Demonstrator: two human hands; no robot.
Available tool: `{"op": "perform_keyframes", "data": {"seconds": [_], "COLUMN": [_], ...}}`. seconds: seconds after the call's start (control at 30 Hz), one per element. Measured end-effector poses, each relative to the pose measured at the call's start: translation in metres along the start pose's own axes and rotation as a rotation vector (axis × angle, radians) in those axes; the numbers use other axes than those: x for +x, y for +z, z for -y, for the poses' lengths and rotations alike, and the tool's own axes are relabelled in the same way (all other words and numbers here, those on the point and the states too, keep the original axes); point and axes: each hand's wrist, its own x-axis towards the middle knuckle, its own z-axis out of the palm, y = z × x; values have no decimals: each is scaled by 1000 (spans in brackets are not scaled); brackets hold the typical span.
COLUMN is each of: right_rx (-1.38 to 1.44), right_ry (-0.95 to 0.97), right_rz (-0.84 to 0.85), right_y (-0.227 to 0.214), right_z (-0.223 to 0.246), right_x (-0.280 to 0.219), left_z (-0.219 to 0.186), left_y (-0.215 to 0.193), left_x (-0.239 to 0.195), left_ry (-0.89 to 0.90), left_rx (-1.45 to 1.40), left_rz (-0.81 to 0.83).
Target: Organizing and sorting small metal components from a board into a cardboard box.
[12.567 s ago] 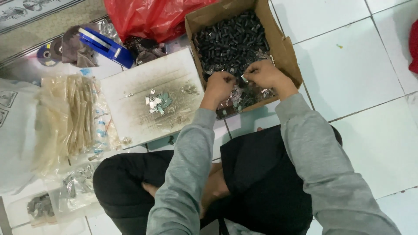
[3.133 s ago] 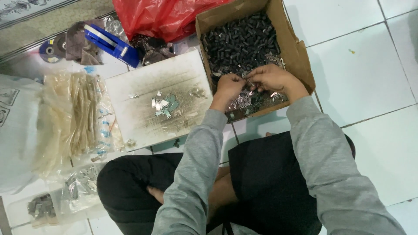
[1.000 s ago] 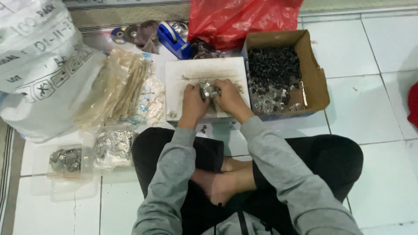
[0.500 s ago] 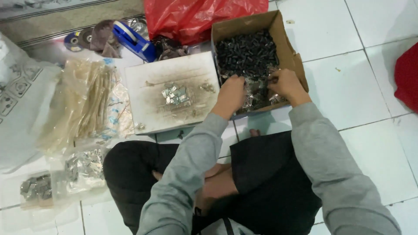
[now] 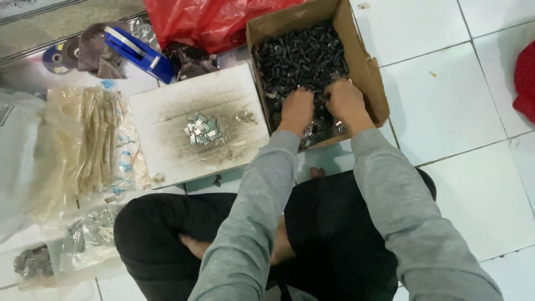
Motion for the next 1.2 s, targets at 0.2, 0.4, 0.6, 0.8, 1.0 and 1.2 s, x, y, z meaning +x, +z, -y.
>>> {"op": "perform_keyframes", "data": {"seconds": [0.2, 0.4, 0.6, 0.8, 1.0, 1.2], "right_rx": [-1, 550, 1007, 393, -70, -240], "right_ry": [-90, 172, 124, 82, -18, -19], "right_rz": [0, 149, 98, 37, 167, 88], "right_y": [16, -16, -8, -35, -6, 42], "right_z": [-12, -27, -21, 14, 13, 1], "right_x": [1, -7, 0, -27, -8, 9], "left_z": [-2, -2, 8, 19, 51, 29], "left_y": [-11, -16, 8, 41, 26, -7], "left_x": [-8, -3, -3, 27, 18, 4], "left_ry": [29, -321, -456, -799, -603, -638], "left_rx": [-7, -534, -762, -1347, -712, -673], "left_rz": [-37, 47, 30, 51, 17, -26]}}
